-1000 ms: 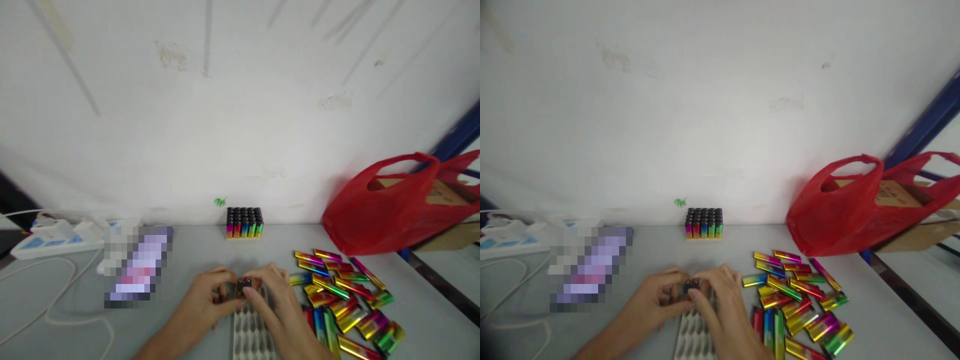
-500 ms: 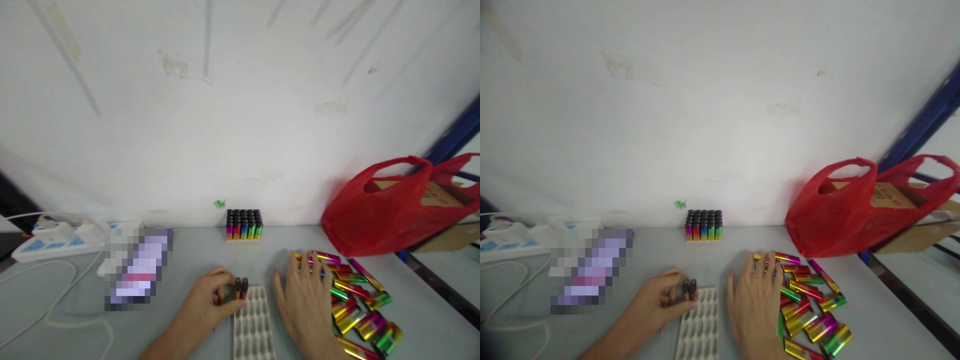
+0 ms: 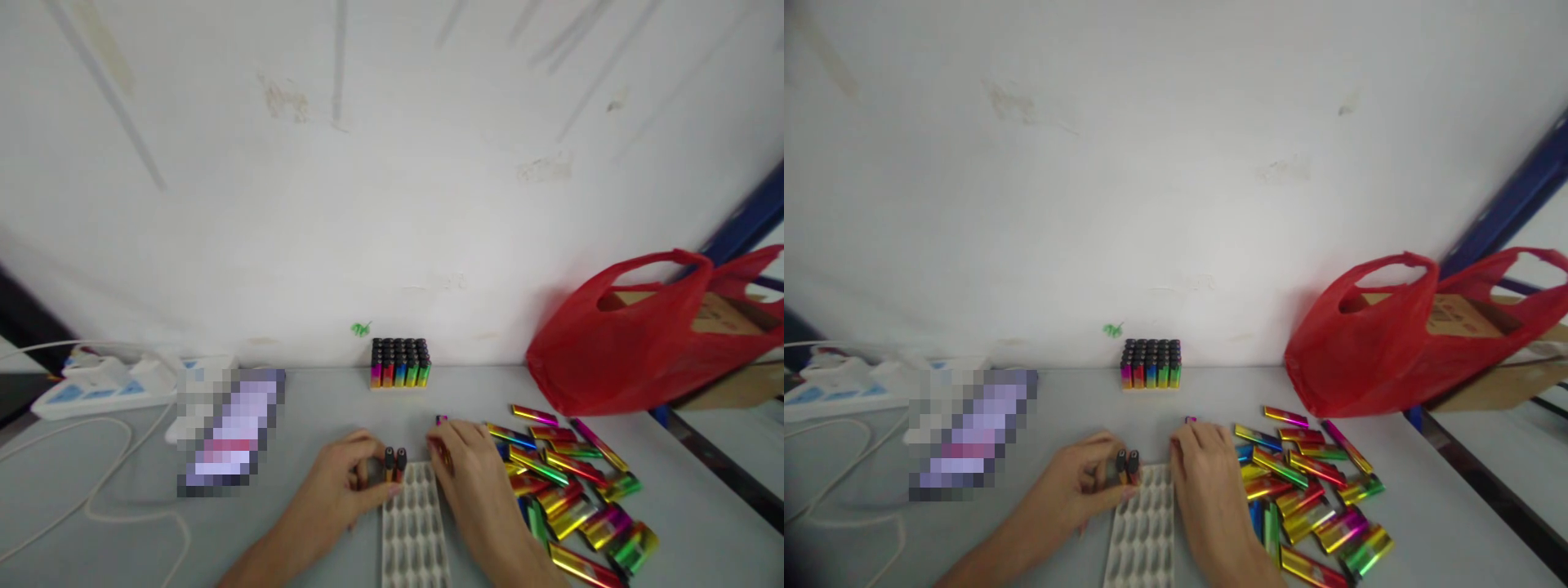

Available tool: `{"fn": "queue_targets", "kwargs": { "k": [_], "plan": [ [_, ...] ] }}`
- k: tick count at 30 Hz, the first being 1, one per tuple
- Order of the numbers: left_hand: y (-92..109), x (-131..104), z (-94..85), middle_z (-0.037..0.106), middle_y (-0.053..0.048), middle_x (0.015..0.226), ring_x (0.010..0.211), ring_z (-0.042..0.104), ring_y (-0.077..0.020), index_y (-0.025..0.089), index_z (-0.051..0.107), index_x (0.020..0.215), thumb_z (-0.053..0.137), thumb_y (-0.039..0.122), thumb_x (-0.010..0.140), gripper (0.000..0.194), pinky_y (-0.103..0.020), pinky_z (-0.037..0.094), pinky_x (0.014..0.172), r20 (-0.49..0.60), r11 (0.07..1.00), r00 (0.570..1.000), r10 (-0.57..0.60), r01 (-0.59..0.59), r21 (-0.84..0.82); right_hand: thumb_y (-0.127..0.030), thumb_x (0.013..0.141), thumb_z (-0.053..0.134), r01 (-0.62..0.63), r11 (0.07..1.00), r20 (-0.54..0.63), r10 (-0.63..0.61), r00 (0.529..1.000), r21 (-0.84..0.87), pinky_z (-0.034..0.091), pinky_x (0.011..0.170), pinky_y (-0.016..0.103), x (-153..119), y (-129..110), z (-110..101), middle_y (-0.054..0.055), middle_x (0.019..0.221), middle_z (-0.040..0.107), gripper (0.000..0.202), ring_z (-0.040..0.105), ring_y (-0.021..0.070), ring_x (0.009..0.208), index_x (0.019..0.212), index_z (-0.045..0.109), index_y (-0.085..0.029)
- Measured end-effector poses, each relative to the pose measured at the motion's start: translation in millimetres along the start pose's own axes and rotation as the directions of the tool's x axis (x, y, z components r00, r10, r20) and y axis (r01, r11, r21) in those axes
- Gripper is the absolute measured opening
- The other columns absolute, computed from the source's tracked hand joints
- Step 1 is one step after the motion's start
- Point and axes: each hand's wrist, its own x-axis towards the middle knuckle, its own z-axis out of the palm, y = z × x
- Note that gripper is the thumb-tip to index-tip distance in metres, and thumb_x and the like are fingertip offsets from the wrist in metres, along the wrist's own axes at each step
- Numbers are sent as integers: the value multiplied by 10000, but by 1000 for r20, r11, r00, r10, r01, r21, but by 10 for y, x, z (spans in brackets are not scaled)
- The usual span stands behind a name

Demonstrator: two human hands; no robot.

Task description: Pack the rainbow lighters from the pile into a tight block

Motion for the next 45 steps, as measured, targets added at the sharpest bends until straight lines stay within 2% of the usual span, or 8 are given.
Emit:
{"fn": "queue_targets", "kwargs": {
  "k": [4,8,11,22,27,33,40,45],
  "plan": [
    [-7,-6,1,605,-6,938,620,519,-120,179,819,881,842,392,827,221,-181,419,464,8,1000,1000,1,-1,1,27,1005,567,-59,995,-76,65,995,75,531,856,359,-11,78,65,62,1056,741,310,716,251,956,1095,735,-217],
    [3,-7,3,622,-12,930,679,550,-140,173,825,867,847,363,817,199,-199,454,539,-7,1000,1000,19,-19,7,-7,1008,549,-124,983,-143,104,984,-134,482,923,443,-27,93,77,111,1157,747,333,692,316,1061,1195,726,-219],
    [21,-8,2,644,-18,924,697,566,-152,172,825,866,842,359,833,191,-207,436,547,-7,999,999,34,-34,5,-15,1013,557,-127,962,-111,103,989,-243,424,935,478,-28,76,57,99,1086,765,343,686,335,1050,1212,722,-241],
    [27,-7,3,655,-27,929,719,581,-168,168,814,837,869,349,814,190,-227,428,559,-14,999,999,29,-29,13,-7,1000,548,-89,986,-42,83,996,-143,477,912,444,-71,48,105,111,1070,720,324,679,325,1003,1140,747,-221],
    [6,-14,8,623,-10,913,642,533,-135,164,802,853,864,366,828,213,-208,399,504,-19,1000,1000,22,-22,11,-138,1090,436,-88,991,-65,95,993,105,511,824,389,-69,1,56,95,1003,737,263,712,289,904,1157,676,-221],
    [27,-11,6,595,-1,903,667,557,-145,168,795,836,872,370,829,216,-202,412,513,-16,1000,1000,22,-22,6,-460,1167,412,-191,877,13,206,978,441,495,795,339,-149,-226,-67,43,909,748,347,721,253,862,1032,656,-253],
    [12,-6,7,582,2,900,670,554,-148,171,779,831,864,361,826,208,-207,413,525,-16,999,999,27,-27,19,-526,1118,546,-197,775,24,228,973,601,509,787,313,-143,-300,-78,20,931,707,293,659,225,844,1044,641,-258],
    [-23,-5,9,558,13,877,662,550,-148,172,747,808,865,411,848,270,-210,405,520,-9,999,999,34,-33,6,-619,1071,599,-251,591,125,246,961,766,472,749,293,-93,-307,-52,-10,872,650,382,599,198,799,1066,672,-243]
  ]
}}
